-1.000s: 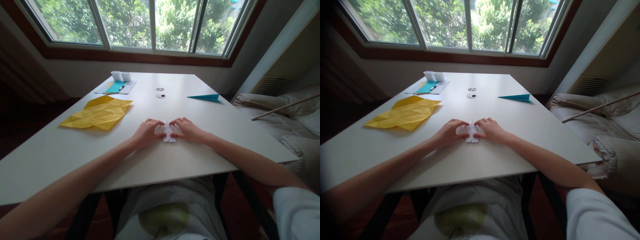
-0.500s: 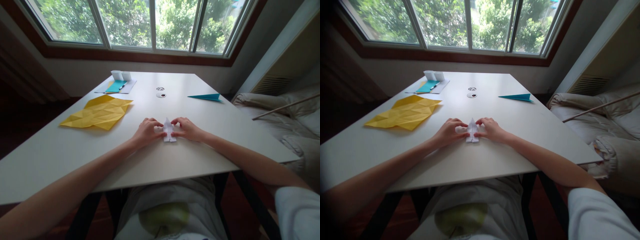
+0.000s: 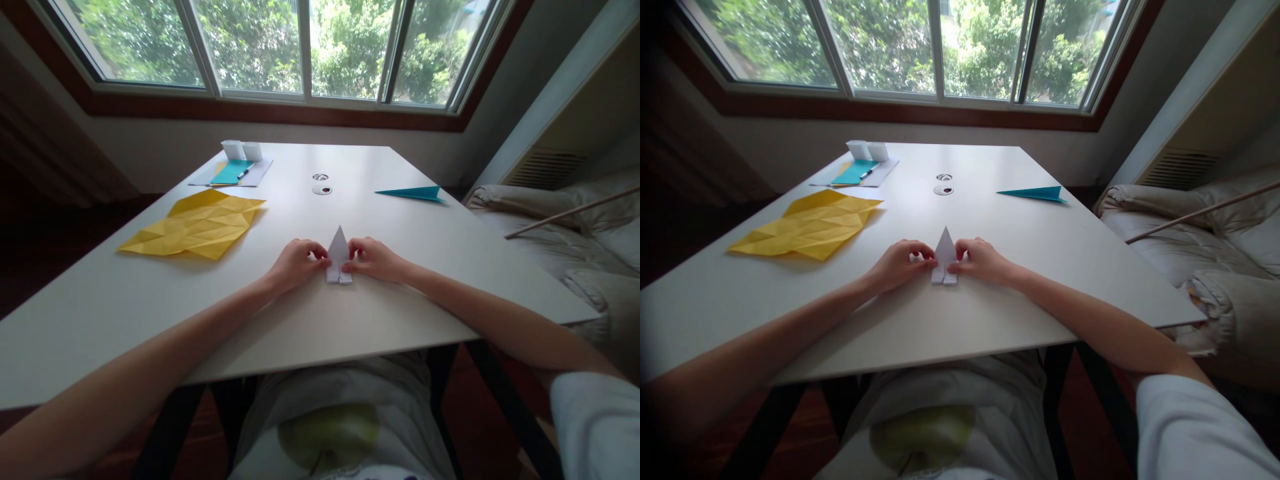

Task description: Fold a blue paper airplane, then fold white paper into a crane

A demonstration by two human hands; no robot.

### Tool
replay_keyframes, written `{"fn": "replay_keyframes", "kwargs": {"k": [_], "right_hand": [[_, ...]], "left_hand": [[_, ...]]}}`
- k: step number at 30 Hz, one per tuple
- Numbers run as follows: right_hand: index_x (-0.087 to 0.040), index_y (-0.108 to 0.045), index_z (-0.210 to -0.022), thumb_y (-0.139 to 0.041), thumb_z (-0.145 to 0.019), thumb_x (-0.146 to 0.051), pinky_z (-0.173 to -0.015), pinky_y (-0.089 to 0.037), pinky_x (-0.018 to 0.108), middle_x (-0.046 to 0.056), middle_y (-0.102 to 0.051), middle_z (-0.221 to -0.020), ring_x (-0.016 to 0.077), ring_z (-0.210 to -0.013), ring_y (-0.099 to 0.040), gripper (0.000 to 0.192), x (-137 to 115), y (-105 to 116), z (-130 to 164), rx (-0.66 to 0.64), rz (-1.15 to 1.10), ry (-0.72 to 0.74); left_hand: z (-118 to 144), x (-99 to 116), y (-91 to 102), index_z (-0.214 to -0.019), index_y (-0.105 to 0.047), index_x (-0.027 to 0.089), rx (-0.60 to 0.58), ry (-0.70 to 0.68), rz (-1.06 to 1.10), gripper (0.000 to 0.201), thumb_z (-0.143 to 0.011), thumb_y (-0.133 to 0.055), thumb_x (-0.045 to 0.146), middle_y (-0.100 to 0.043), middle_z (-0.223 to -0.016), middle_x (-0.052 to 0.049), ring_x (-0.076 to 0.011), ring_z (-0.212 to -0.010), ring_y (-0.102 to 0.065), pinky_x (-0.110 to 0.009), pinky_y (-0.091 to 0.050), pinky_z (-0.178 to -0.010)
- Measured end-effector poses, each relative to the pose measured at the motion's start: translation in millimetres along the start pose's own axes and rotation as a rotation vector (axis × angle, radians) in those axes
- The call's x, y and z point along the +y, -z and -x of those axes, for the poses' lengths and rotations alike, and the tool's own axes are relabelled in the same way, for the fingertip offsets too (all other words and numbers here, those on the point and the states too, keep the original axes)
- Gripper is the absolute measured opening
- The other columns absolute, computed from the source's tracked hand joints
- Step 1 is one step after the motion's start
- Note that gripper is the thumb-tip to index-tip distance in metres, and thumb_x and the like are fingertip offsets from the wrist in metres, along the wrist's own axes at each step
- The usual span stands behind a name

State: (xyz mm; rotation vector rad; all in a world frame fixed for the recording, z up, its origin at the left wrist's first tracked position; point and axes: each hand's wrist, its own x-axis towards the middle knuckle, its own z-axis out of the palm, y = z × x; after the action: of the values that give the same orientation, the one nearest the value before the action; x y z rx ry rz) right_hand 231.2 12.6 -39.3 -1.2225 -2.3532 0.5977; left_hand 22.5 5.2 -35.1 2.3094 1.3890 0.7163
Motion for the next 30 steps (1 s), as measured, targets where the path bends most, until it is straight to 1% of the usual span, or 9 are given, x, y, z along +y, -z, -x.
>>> {"fn": "replay_keyframes", "kwargs": {"k": [7,10,13,16,20,24,26,30], "right_hand": [[-0.018,-0.059,-0.078,-0.058,-0.076,-0.031,-0.06,-0.037,0.023,-0.001,-0.059,-0.072,0.0108,-0.063,-0.047,0.013,2.1,3.2,-0.9,-0.04,-0.03,0.052],[-0.018,-0.058,-0.072,-0.058,-0.076,-0.029,-0.061,-0.038,0.023,-0.001,-0.057,-0.069,0.0111,-0.064,-0.047,0.012,1.0,3.6,-0.6,-0.016,-0.018,0.059],[-0.018,-0.057,-0.068,-0.058,-0.076,-0.028,-0.063,-0.039,0.023,-0.001,-0.057,-0.067,0.012,-0.067,-0.049,0.012,-0.3,3.4,-0.3,0.011,-0.005,0.096],[-0.019,-0.057,-0.067,-0.058,-0.076,-0.026,-0.067,-0.04,0.024,0.0,-0.059,-0.069,0.0129,-0.07,-0.051,0.011,-0.4,3.1,-0.6,0.039,0.017,0.145],[-0.019,-0.058,-0.065,-0.06,-0.075,-0.024,-0.07,-0.04,0.026,0.0,-0.06,-0.069,0.0134,-0.071,-0.052,0.011,0.2,2.4,-0.9,0.073,0.043,0.175],[-0.02,-0.06,-0.074,-0.061,-0.075,-0.022,-0.07,-0.042,0.026,0.0,-0.062,-0.074,0.0136,-0.073,-0.053,0.002,0.2,1.0,0.2,0.116,0.008,0.212],[-0.02,-0.061,-0.079,-0.06,-0.077,-0.021,-0.072,-0.043,0.026,0.0,-0.063,-0.077,0.0139,-0.076,-0.053,0.002,0.8,0.5,0.9,0.118,-0.006,0.256],[-0.02,-0.062,-0.079,-0.055,-0.081,-0.021,-0.078,-0.042,0.029,0.002,-0.065,-0.081,0.0155,-0.081,-0.053,0.007,3.0,1.2,1.6,0.089,0.021,0.365]], "left_hand": [[-1.6,-4.6,1.8,-0.07,-0.066,0.019,-0.029,-0.013,0.052,0.016,-0.07,-0.061,0.034,-0.065,-0.069,0.002,-0.0137,-0.064,-0.052,-0.024,-0.04,-0.061],[-2.7,-6.8,2.2,-0.069,-0.066,0.019,-0.061,-0.019,0.088,0.018,-0.07,-0.061,0.036,-0.064,-0.066,0.002,-0.0125,-0.061,-0.051,-0.024,-0.039,-0.06],[-4.1,-8.5,2.5,-0.069,-0.066,0.019,-0.088,-0.029,0.115,0.019,-0.07,-0.06,0.037,-0.063,-0.065,0.003,-0.0119,-0.06,-0.049,-0.023,-0.039,-0.059],[-4.7,-9.7,2.6,-0.068,-0.065,0.019,-0.085,-0.048,0.086,0.018,-0.07,-0.061,0.036,-0.063,-0.065,0.002,-0.0135,-0.064,-0.05,-0.024,-0.04,-0.062],[-3.2,-9.6,1.3,-0.07,-0.064,0.02,-0.035,-0.129,-0.021,0.013,-0.073,-0.061,0.033,-0.065,-0.074,0.001,-0.0179,-0.078,-0.052,-0.027,-0.04,-0.07],[1.0,-6.1,-0.1,-0.081,-0.063,0.021,0.021,-0.253,-0.117,0.008,-0.077,-0.058,0.027,-0.064,-0.086,-0.001,-0.0183,-0.084,-0.052,-0.03,-0.039,-0.076],[2.4,-4.7,0.2,-0.08,-0.062,0.021,0.001,-0.29,-0.139,0.007,-0.08,-0.056,0.025,-0.064,-0.083,-0.001,-0.0181,-0.085,-0.052,-0.03,-0.038,-0.077],[1.6,-5.4,2.2,-0.077,-0.063,0.021,-0.049,-0.341,-0.128,0.01,-0.081,-0.055,0.025,-0.065,-0.081,-0.002,-0.018,-0.085,-0.054,-0.03,-0.038,-0.079]]}}
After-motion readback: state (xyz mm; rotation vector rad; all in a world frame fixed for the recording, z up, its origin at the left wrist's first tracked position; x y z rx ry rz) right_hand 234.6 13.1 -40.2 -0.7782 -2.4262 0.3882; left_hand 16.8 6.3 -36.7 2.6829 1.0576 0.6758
